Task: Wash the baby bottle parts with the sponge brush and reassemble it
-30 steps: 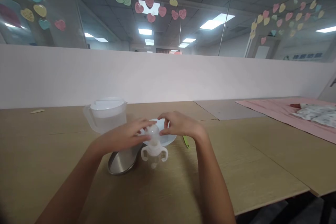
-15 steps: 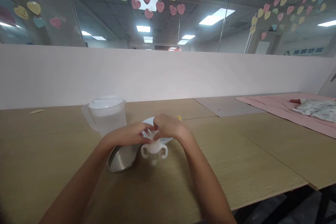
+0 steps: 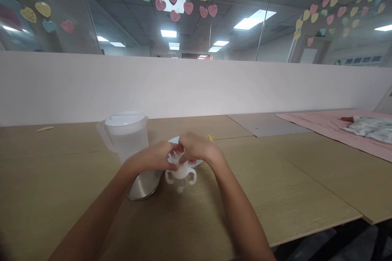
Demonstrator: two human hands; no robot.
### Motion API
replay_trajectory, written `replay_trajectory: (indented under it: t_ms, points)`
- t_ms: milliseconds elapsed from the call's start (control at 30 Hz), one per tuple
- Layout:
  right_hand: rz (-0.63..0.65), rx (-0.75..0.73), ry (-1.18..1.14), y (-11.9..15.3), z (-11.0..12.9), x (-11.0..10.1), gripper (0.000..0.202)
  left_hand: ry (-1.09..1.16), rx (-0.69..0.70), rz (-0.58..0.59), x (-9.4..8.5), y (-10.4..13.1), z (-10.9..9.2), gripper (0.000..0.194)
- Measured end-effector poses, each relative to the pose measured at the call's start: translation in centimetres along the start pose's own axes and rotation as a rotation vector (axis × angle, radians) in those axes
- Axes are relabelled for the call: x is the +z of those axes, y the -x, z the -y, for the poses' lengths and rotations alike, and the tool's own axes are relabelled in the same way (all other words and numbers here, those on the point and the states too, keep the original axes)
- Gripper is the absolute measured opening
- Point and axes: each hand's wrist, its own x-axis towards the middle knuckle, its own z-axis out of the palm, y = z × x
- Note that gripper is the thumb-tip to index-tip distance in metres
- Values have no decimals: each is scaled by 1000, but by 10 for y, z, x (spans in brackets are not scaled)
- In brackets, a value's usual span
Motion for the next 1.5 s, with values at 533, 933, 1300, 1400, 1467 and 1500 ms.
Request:
replay_trajectory:
  t_ms: [533,933,1300,1400,1467,1500]
  points:
    - [87,22,-135,3,-1,-2,21,18,-4,-39,3,-7,3,45]
    - [111,52,-197,2,-7,-7,37,-48,-3,74,-2,-4,5,49]
    - [-217,39,-237,43,-37,-32,39,-43,-199,96,-44,33,43,95]
    - [-221,65,-216,41,-37,-31,44,1,-117,143,-38,27,34,91]
    - [-185,54,-208,35,-30,-27,46,-3,-64,148,-27,18,27,95]
    - [-157,41,-203,31,-25,-24,48,-4,-30,153,-21,13,24,99]
